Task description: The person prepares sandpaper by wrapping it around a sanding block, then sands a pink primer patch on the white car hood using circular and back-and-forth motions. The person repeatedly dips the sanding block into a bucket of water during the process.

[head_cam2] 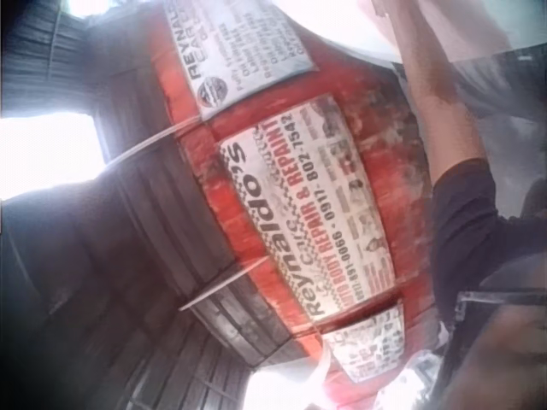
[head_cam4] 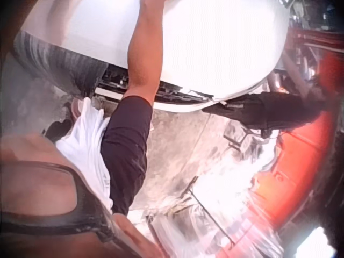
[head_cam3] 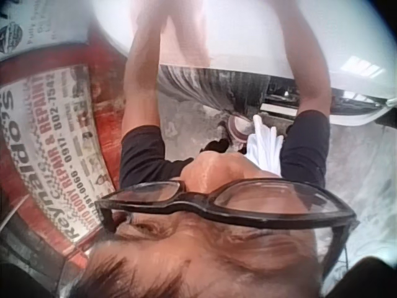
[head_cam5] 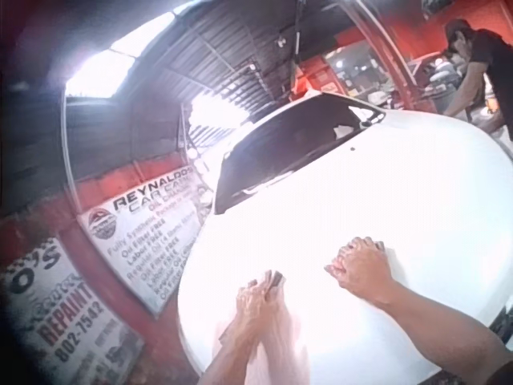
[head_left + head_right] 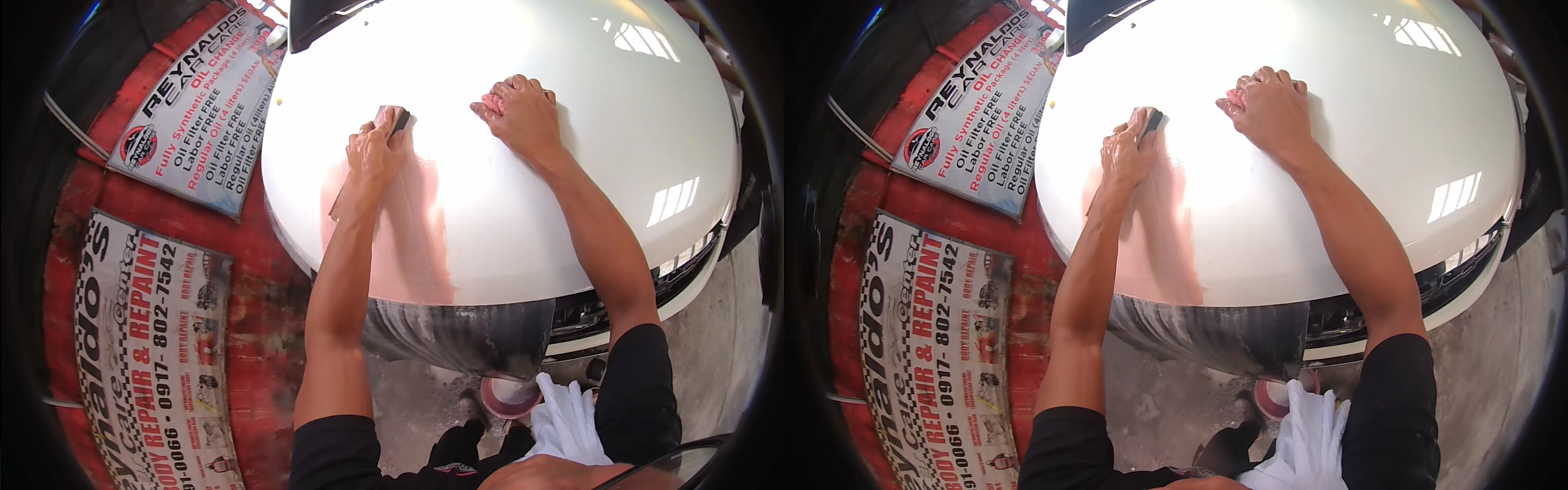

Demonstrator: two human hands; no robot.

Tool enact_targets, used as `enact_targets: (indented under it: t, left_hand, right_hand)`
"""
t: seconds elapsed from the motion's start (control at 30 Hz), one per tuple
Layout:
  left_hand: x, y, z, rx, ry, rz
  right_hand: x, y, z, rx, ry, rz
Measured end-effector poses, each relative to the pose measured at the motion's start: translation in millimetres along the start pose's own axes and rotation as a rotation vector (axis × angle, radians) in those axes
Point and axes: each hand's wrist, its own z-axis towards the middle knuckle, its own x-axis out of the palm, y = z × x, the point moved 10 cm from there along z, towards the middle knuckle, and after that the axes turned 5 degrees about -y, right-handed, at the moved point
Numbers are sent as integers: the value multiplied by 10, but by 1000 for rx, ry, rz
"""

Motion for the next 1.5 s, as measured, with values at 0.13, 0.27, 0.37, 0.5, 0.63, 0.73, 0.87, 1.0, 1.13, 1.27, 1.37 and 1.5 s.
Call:
enact_targets:
  t: [0.13, 0.27, 0.37, 0.5, 0.63, 0.73, 0.87, 1.0, 1.13, 1.27, 1.37, 1.5]
  left_hand:
    - [393, -287, -987, 525, -321, -177]
    - [227, -457, -624, 436, -231, -52]
    - [-53, -236, 79, 207, -280, -25]
    - [468, -451, -1201, 594, -274, -176]
    - [280, -229, -417, 338, -207, 15]
    - [5, -72, -14, 102, -183, -106]
    - [443, -569, -1996, 424, -189, -260]
    - [194, -262, -1302, 601, -358, 115]
    - [62, -132, -1011, 376, -270, -81]
    - [353, -341, -2429, 352, -260, -190]
    - [151, -229, -1434, 340, -243, -31]
    - [291, -380, -1778, 475, -281, -84]
  right_hand:
    - [-54, -291, -20, 3, -57, -65]
    - [-89, -202, 97, -5, -33, -95]
    - [23, 111, -15, -28, -27, 22]
    - [-108, -383, -26, -1, -72, -75]
    - [-57, -137, -25, -29, -51, -115]
    - [29, 14, -51, -11, -14, 8]
    - [-110, -520, -121, 17, -75, -108]
    - [-13, -149, -5, -31, -72, -67]
    - [-35, -23, -122, -59, -19, -77]
    - [-40, -330, -158, -63, -101, -112]
    - [-71, -99, -43, -57, -85, -107]
    - [-53, -177, -140, -98, -92, -128]
